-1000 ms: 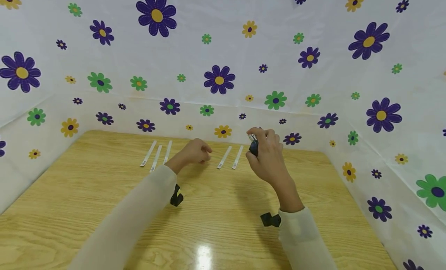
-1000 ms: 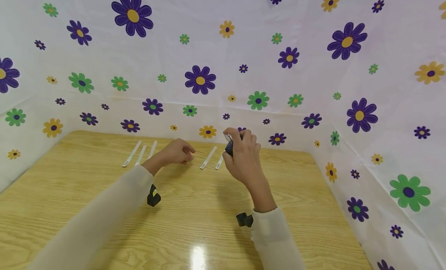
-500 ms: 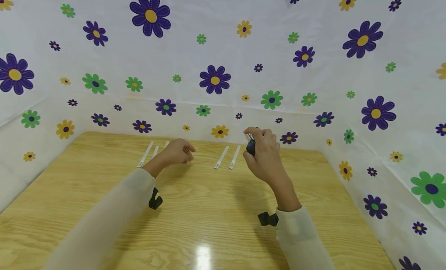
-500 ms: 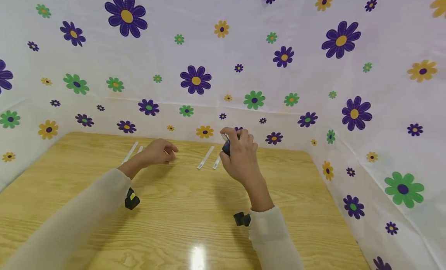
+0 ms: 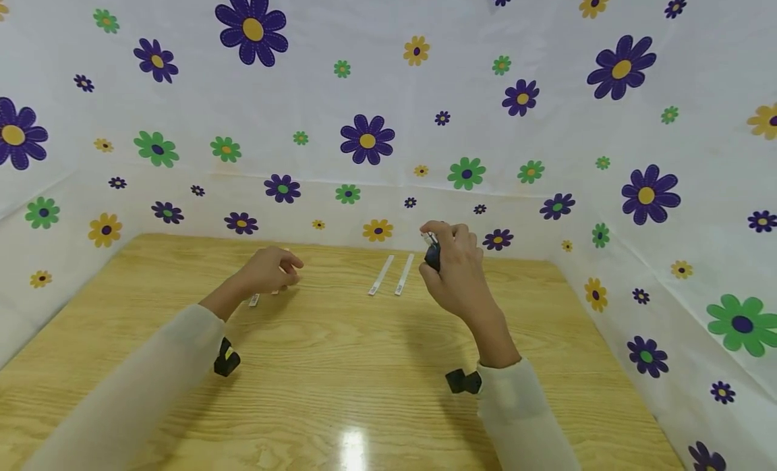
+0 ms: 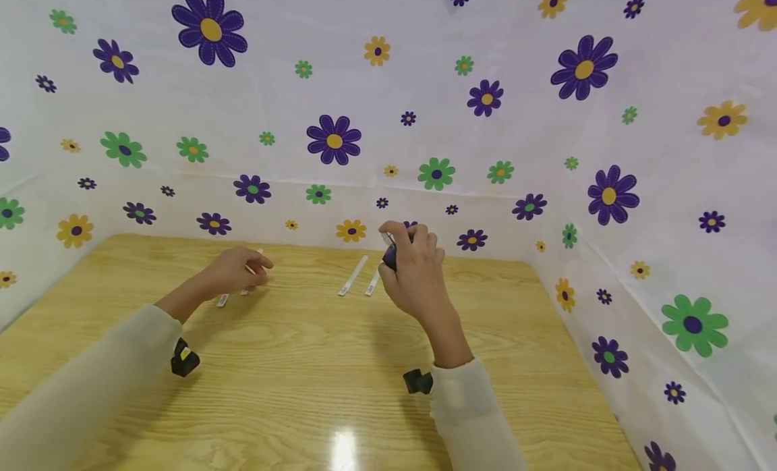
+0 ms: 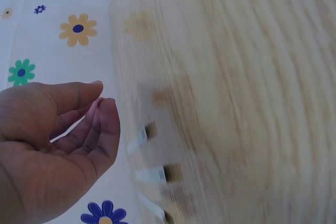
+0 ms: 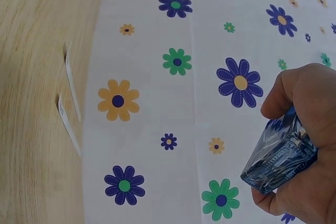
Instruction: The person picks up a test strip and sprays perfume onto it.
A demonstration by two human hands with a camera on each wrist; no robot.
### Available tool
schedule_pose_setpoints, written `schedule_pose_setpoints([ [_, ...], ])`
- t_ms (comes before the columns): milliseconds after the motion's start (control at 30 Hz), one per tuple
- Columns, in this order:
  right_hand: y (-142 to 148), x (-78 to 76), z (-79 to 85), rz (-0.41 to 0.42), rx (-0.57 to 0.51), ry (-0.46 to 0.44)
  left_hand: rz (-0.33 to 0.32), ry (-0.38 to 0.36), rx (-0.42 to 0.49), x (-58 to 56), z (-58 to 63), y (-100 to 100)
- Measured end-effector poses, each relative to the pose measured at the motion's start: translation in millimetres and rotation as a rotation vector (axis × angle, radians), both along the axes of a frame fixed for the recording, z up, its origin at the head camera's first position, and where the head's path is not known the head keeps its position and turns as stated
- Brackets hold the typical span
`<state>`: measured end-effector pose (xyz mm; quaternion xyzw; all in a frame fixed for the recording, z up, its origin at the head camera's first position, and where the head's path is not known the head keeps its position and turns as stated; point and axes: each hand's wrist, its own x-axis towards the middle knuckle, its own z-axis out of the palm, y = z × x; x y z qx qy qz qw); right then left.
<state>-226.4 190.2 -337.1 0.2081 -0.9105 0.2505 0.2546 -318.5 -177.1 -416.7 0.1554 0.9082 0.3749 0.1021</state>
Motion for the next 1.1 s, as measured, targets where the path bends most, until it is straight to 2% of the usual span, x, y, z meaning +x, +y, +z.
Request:
schedule_pose_setpoints([
  [267, 1, -0.8, -0.1, -0.008, 0.0, 0.006, 0.021, -0.009, 0.026, 6.7, 1.2, -26],
  [467, 2, -1.1, -0.8, -0.004, 0.004, 0.006, 0.076, 0.007, -0.015, 10.0, -1.1, -48],
  [767, 1, -1.3, 0.4, 0.003, 0.009, -0.005, 0.122, 0.073, -0.1, 15.0, -4.9, -82],
  [1100, 1, -0.4, 2.3, -0.006, 0.017, -0.016, 0.16, 0.017, -0.114, 15.9, -11.3, -97],
])
